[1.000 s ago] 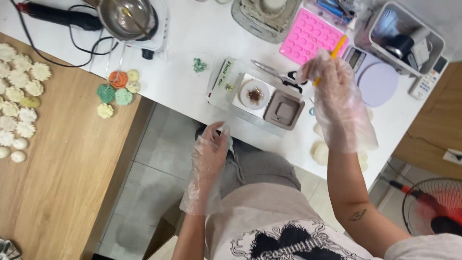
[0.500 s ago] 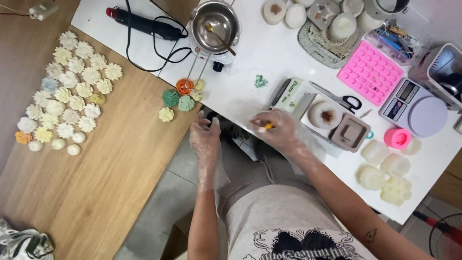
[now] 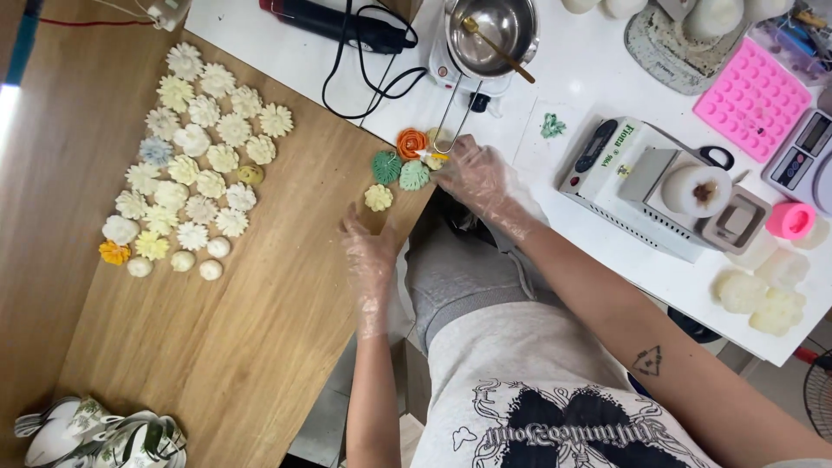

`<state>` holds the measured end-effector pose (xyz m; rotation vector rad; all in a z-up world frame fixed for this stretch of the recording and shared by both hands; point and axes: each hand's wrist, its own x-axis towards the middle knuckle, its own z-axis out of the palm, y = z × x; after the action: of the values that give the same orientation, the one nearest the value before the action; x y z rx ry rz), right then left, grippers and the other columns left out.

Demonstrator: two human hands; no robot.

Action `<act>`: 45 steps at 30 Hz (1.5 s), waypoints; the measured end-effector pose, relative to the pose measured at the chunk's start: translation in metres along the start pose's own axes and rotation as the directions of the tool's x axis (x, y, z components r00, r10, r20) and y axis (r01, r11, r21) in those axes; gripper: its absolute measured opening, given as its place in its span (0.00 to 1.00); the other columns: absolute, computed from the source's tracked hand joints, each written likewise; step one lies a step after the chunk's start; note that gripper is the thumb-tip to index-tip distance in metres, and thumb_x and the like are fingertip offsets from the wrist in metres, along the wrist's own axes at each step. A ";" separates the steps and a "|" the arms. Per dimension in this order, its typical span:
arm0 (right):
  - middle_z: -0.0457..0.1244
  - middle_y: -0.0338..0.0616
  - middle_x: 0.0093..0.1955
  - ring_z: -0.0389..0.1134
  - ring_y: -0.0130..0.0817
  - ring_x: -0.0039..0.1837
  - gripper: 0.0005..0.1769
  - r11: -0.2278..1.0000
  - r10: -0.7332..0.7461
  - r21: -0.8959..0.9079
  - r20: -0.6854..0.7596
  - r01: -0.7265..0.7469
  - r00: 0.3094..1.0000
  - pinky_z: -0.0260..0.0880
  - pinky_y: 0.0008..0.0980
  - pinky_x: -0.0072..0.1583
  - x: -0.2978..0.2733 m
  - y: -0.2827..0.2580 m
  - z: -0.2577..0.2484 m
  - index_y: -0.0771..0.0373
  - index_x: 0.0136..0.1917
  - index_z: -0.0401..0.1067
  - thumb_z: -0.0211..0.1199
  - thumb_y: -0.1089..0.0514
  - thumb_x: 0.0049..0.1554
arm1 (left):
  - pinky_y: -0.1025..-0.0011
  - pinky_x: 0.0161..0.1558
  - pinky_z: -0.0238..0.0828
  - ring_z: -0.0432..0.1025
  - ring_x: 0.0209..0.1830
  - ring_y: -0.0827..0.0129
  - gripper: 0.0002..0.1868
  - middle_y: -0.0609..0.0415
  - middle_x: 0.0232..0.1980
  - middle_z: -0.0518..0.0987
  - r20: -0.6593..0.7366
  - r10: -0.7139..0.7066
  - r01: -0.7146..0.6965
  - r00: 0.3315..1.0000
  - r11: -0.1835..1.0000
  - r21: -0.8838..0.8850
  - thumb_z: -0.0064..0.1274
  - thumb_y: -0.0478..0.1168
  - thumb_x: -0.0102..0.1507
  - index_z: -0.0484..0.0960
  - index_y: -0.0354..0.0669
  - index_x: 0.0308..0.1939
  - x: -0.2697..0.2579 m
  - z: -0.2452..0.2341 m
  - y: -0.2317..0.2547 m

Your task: Making decorative floral candles by measuring materials, using molds, and assembling components.

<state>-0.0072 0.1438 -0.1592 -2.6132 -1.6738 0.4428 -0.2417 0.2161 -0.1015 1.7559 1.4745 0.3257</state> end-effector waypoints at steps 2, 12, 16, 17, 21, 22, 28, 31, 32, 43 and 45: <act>0.62 0.46 0.61 0.63 0.40 0.64 0.29 1.000 0.005 -0.026 0.055 -0.003 0.998 0.66 0.46 0.56 0.002 0.000 -0.006 0.51 0.64 0.70 0.65 0.34 0.56 | 0.50 0.61 0.69 0.67 0.65 0.36 0.42 0.28 0.66 0.69 0.032 0.015 -0.014 0.999 0.999 -0.045 0.65 0.41 0.56 0.65 0.34 0.71 0.010 0.006 -0.007; 0.61 0.51 0.61 0.67 0.45 0.57 0.35 0.997 -0.078 -0.005 0.062 0.078 0.995 0.70 0.46 0.58 0.002 0.005 -0.032 0.55 0.72 0.66 0.65 0.35 0.60 | 0.49 0.57 0.70 0.69 0.63 0.39 0.36 0.33 0.67 0.67 0.126 0.096 -0.099 0.987 0.995 0.020 0.62 0.45 0.62 0.66 0.43 0.71 0.020 -0.002 0.026; 0.60 0.53 0.61 0.67 0.46 0.56 0.33 0.996 -0.091 -0.010 0.125 0.093 0.988 0.71 0.47 0.56 0.003 0.008 -0.038 0.54 0.71 0.67 0.63 0.35 0.60 | 0.50 0.56 0.70 0.69 0.62 0.39 0.34 0.31 0.68 0.66 0.152 0.085 -0.087 0.985 0.996 0.003 0.59 0.43 0.64 0.65 0.41 0.72 0.018 -0.008 0.031; 0.60 0.51 0.62 0.66 0.45 0.56 0.32 0.999 -0.036 0.037 0.148 0.031 0.988 0.72 0.44 0.54 -0.001 0.008 -0.042 0.52 0.68 0.69 0.64 0.34 0.58 | 0.50 0.56 0.70 0.69 0.62 0.39 0.33 0.31 0.68 0.66 0.119 0.093 -0.095 0.989 0.995 0.007 0.61 0.44 0.63 0.67 0.41 0.70 0.018 -0.004 0.026; 0.60 0.45 0.60 0.66 0.38 0.56 0.30 0.971 0.053 0.233 0.023 -0.057 0.998 0.76 0.33 0.49 -0.027 0.019 -0.045 0.51 0.61 0.72 0.69 0.34 0.52 | 0.53 0.57 0.73 0.72 0.62 0.44 0.28 0.37 0.64 0.70 0.062 0.129 -0.121 0.990 0.985 -0.119 0.62 0.45 0.63 0.72 0.41 0.65 0.020 0.004 0.016; 0.60 0.45 0.60 0.66 0.38 0.56 0.30 0.971 0.057 0.231 0.021 -0.060 0.998 0.76 0.33 0.49 -0.032 0.020 -0.051 0.51 0.61 0.72 0.69 0.34 0.52 | 0.53 0.57 0.73 0.72 0.62 0.44 0.28 0.37 0.64 0.70 0.065 0.133 -0.125 0.989 0.985 -0.121 0.62 0.45 0.63 0.72 0.41 0.65 0.020 0.003 0.018; 0.62 0.44 0.46 0.63 0.26 0.43 0.26 -0.010 0.172 0.995 0.101 -0.101 0.980 0.70 0.24 0.45 -0.071 0.032 -0.089 0.70 0.62 0.72 0.69 0.46 0.63 | 0.54 0.51 0.74 0.75 0.55 0.46 0.28 0.38 0.62 0.72 0.059 0.093 -0.088 0.994 0.992 -0.089 0.64 0.46 0.63 0.72 0.37 0.60 0.021 0.004 0.024; 0.64 0.44 0.45 0.56 0.19 0.32 0.29 -0.624 -0.003 0.716 0.399 -0.314 0.917 0.64 0.20 0.35 -0.072 0.034 -0.127 0.73 0.66 0.71 0.68 0.47 0.63 | 0.56 0.52 0.74 0.77 0.52 0.51 0.27 0.40 0.57 0.76 0.091 0.017 0.000 0.996 0.984 -0.178 0.62 0.47 0.64 0.72 0.35 0.60 0.020 0.006 0.026; 0.66 0.45 0.50 0.55 0.18 0.32 0.29 -0.682 -0.048 0.664 0.376 -0.305 0.925 0.64 0.19 0.36 -0.070 0.036 -0.137 0.71 0.67 0.70 0.68 0.48 0.61 | 0.57 0.52 0.74 0.77 0.51 0.53 0.27 0.41 0.56 0.78 0.080 -0.044 0.059 0.996 0.978 -0.198 0.62 0.47 0.64 0.72 0.34 0.60 0.022 0.009 0.023; 0.68 0.46 0.63 0.71 0.36 0.59 0.30 0.800 0.076 0.593 -0.256 0.094 0.964 0.75 0.34 0.62 0.061 0.103 -0.199 0.63 0.69 0.73 0.76 0.54 0.56 | 0.75 0.36 0.69 0.71 0.38 0.71 0.30 0.50 0.51 0.77 0.487 0.049 0.480 0.872 -0.285 -0.830 0.66 0.50 0.63 0.71 0.47 0.63 0.025 -0.033 0.052; 0.68 0.50 0.60 0.71 0.43 0.56 0.31 0.973 -0.109 0.166 -0.276 0.159 0.955 0.73 0.39 0.60 0.083 0.096 -0.196 0.62 0.70 0.74 0.77 0.56 0.55 | 0.75 0.41 0.72 0.71 0.38 0.72 0.32 0.50 0.52 0.77 0.499 0.387 0.625 0.775 -0.586 -0.516 0.65 0.49 0.63 0.72 0.40 0.65 0.015 -0.052 0.077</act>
<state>0.1575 0.2047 -0.0054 -2.2899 -1.6229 0.2209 -0.2171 0.2509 -0.0177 -0.3445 0.1913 0.5847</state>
